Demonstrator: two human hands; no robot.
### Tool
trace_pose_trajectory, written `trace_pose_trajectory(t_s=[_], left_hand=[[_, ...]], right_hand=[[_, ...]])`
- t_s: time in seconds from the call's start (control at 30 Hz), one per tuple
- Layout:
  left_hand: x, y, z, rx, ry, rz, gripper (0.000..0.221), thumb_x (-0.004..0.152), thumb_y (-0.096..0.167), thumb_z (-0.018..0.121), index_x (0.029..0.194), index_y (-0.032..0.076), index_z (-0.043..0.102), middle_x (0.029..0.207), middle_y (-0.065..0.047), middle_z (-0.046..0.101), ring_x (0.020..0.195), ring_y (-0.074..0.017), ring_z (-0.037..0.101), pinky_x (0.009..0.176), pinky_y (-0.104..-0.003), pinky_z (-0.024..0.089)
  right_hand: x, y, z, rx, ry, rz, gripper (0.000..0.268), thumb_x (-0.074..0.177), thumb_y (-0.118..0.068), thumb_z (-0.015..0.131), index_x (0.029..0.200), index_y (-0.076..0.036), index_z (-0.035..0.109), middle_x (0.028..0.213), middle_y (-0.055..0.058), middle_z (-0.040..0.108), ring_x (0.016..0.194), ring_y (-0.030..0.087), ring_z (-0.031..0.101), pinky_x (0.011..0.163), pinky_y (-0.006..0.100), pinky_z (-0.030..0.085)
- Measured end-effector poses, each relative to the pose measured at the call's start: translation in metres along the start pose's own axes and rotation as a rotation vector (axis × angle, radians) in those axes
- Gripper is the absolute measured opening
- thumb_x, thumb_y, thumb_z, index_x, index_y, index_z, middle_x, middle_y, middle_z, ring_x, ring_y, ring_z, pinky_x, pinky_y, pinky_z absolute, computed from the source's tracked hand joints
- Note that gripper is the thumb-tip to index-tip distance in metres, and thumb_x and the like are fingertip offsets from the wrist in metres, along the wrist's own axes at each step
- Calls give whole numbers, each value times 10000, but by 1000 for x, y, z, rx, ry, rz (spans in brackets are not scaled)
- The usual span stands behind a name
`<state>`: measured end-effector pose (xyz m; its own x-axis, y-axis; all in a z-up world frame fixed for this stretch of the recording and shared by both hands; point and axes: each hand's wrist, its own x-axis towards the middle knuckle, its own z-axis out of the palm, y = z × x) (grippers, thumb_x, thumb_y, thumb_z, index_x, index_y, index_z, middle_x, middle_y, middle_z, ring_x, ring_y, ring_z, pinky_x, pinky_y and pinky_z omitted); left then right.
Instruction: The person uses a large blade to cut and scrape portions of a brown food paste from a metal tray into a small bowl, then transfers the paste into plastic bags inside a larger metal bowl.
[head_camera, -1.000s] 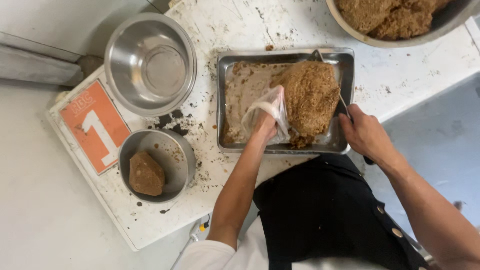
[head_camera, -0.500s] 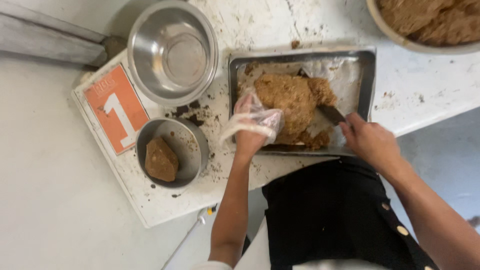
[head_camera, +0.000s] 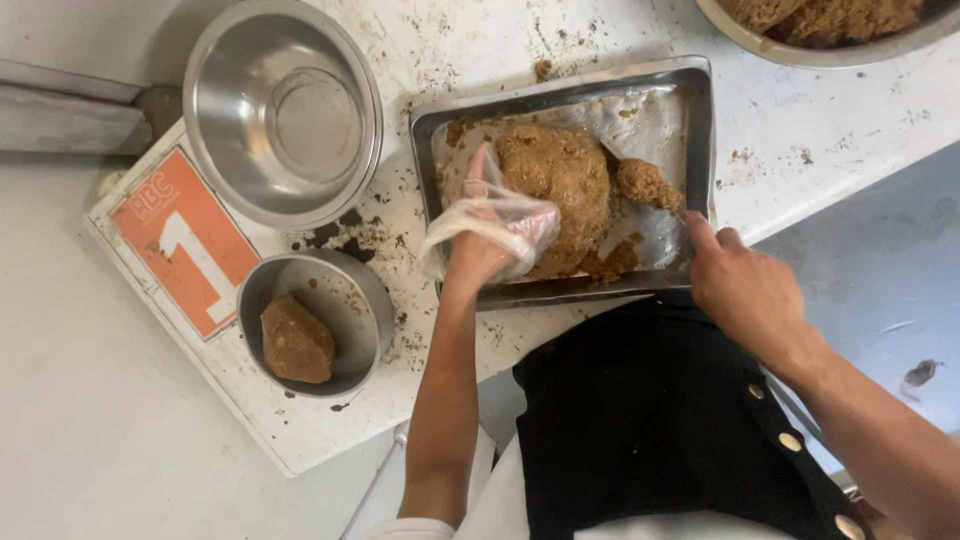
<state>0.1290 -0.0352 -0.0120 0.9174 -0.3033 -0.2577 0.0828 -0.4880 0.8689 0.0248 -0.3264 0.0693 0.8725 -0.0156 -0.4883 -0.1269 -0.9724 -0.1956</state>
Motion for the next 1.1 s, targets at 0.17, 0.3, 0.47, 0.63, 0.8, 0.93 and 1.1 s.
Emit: trace_pose_trajectory(t_s=[0.17, 0.3, 0.47, 0.63, 0.8, 0.93, 1.1], left_hand=[[-3, 6, -2, 30, -25, -96, 1239, 746, 373, 889, 1617, 63, 64, 1006, -133, 780, 949, -254, 765, 968, -374, 586], [-1, -13, -1, -28, -12, -29, 1092, 834, 358, 853, 1619, 57, 157, 1055, -130, 786, 988, -235, 775, 993, -357, 612], [18, -23, 4, -45, -12, 7, 998, 877, 297, 808, 1619, 28, 196, 1138, -121, 763, 1031, -216, 760, 980, -336, 633], [29, -21, 6, -194, -92, -36, 1015, 822, 356, 802, 1579, 19, 216, 1117, -135, 766, 1011, -227, 755, 953, -348, 634], [23, -41, 20, 227, -144, -295, 567, 928, 540, 680, 1162, 31, 766, 1079, -147, 784, 954, -264, 757, 906, -382, 592], [18, -54, 38, 159, -20, -113, 510, 940, 528, 717, 1122, 61, 813, 1027, -130, 794, 919, -230, 770, 865, -335, 600], [19, -43, 31, -67, 29, -29, 606, 931, 427, 790, 1344, 16, 624, 1009, -139, 794, 905, -216, 757, 839, -328, 601]], right_hand=[[0, -10, -12, -37, -177, 158, 638, 1032, -150, 440, 1642, -250, 282, 1108, 240, 620, 735, 422, 717, 605, 548, 609], [5, -7, -3, -130, -165, 106, 771, 973, -83, 483, 1671, -326, 262, 1110, 252, 605, 740, 374, 719, 582, 487, 646], [-6, 8, -7, 86, 70, 71, 498, 1061, -263, 507, 1558, -290, 473, 903, 183, 662, 731, 371, 698, 661, 523, 593], [-10, -14, -2, 299, 28, 126, 441, 1066, -252, 464, 1497, -162, 481, 855, 168, 670, 619, 374, 692, 592, 504, 592], [-22, -48, 0, 159, -88, 56, 321, 1131, -151, 353, 1408, -23, 455, 820, 144, 653, 619, 288, 677, 492, 417, 550], [7, -62, 28, 104, 190, -130, 336, 951, -77, 508, 1264, 36, 458, 927, 225, 669, 664, 390, 712, 503, 460, 577], [57, -42, 62, 51, 87, -74, 492, 932, -55, 505, 1369, 128, 372, 775, 229, 679, 645, 401, 713, 527, 471, 588]])
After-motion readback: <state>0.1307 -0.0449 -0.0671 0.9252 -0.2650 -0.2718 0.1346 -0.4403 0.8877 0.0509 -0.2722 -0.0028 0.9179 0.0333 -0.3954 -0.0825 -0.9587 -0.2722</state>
